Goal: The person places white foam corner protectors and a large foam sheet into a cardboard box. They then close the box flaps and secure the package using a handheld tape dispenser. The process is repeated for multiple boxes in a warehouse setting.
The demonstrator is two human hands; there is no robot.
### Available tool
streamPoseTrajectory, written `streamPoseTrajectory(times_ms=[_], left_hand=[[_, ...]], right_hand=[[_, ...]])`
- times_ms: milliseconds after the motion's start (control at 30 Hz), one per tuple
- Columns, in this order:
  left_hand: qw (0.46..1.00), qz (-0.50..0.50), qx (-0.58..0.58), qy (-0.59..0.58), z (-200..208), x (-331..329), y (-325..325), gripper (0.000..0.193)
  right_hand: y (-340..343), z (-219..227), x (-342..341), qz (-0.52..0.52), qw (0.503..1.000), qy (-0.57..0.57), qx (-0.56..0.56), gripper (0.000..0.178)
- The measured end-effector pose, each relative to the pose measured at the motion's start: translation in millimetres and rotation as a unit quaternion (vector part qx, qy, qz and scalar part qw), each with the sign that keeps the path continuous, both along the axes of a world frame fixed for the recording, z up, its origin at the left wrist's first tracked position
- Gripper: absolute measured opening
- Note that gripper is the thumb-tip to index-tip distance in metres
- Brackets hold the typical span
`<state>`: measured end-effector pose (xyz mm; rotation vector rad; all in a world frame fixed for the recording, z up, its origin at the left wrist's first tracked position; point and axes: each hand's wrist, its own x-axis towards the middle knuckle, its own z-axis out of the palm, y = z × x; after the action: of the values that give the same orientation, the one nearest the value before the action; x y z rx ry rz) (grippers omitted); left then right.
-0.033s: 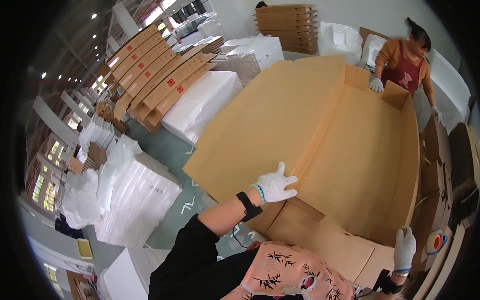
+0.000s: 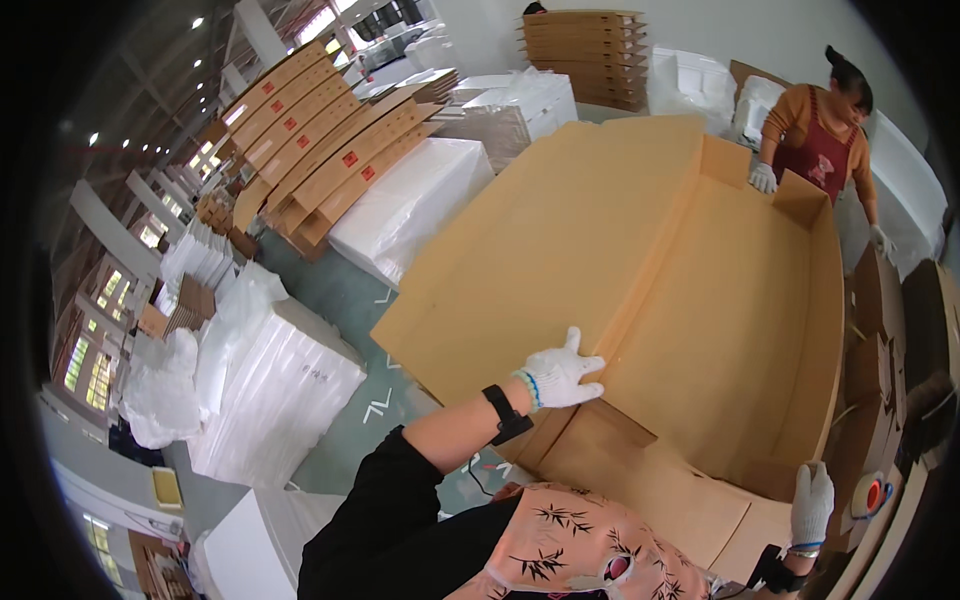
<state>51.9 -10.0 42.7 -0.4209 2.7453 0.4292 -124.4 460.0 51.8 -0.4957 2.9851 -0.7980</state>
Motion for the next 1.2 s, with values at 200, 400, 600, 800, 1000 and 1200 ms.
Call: streamPoseTrajectory(times_ms=[200,400,600,800,1000,1200], left_hand=[[0.995,0.024,0.087,0.039,8.0,1.2,-1.7,0.064],[0.982,0.044,0.113,0.145,-37.7,7.3,-26.1,0.070],[0.987,0.012,0.124,0.098,-19.4,-2.3,-29.6,0.063],[0.992,0.013,0.111,0.051,-3.0,-1.3,-30.0,0.060],[0.994,0.020,0.099,0.048,-6.9,0.5,-27.1,0.061],[0.996,0.019,0.066,0.047,-7.0,-5.0,-20.7,0.060]], right_hand=[[-86.4,-29.2,-53.7,0.140,0.990,0.023,0.005,0.027],[-317.3,-14.9,22.2,0.186,0.933,-0.305,0.044,0.033],[-350.6,-55.8,40.9,0.252,0.885,-0.392,-0.013,0.043],[-331.2,-40.4,14.7,0.214,0.931,-0.293,0.035,0.034],[-228.5,-23.1,1.7,0.248,0.967,-0.044,-0.020,0.029],[-65.9,-5.8,-19.6,0.328,0.914,0.198,0.135,0.018]])
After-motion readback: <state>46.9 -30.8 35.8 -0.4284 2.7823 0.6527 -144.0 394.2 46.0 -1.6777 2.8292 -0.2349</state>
